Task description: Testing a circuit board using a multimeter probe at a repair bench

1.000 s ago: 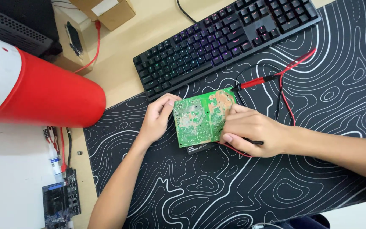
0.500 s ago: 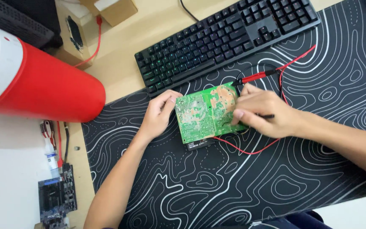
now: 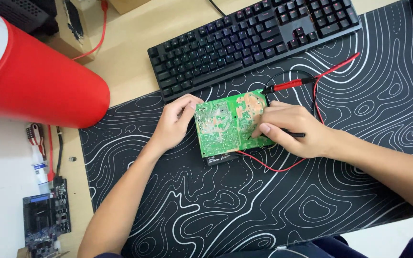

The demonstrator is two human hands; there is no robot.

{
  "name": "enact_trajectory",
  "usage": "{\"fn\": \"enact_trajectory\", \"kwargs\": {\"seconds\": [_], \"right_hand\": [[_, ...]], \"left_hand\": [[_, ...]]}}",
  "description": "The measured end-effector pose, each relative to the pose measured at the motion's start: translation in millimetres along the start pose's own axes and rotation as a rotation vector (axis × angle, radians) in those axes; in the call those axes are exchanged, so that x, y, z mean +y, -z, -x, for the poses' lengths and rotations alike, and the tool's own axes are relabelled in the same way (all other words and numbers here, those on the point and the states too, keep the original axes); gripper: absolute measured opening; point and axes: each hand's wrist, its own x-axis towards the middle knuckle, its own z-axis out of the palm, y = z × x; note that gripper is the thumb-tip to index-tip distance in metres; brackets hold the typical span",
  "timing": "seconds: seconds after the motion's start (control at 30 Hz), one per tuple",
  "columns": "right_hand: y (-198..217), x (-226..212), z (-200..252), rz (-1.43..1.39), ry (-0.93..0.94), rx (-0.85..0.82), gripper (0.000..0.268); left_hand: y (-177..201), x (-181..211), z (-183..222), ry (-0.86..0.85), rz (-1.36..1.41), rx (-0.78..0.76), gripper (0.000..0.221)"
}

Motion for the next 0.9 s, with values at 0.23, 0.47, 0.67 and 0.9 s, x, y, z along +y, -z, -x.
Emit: {"fn": "enact_trajectory", "kwargs": {"seconds": [0.23,0.47,0.67,0.9], "right_hand": [[0,-2,0,0.016,0.021,0.001,0.038],[-1,3,4,0.007,0.067,0.021,0.033],[-10,12,9,-0.02,0.081,0.043,0.031],[-6,10,7,0.012,0.069,0.049,0.028]], "left_hand": [[-1,2,1,0.002,-0.002,0.004,0.035],[-12,2,2,0.02,0.006,0.109,0.033],[-66,29,11,0.216,0.279,0.414,0.035],[-73,32,10,0.227,0.332,0.498,0.037]]}}
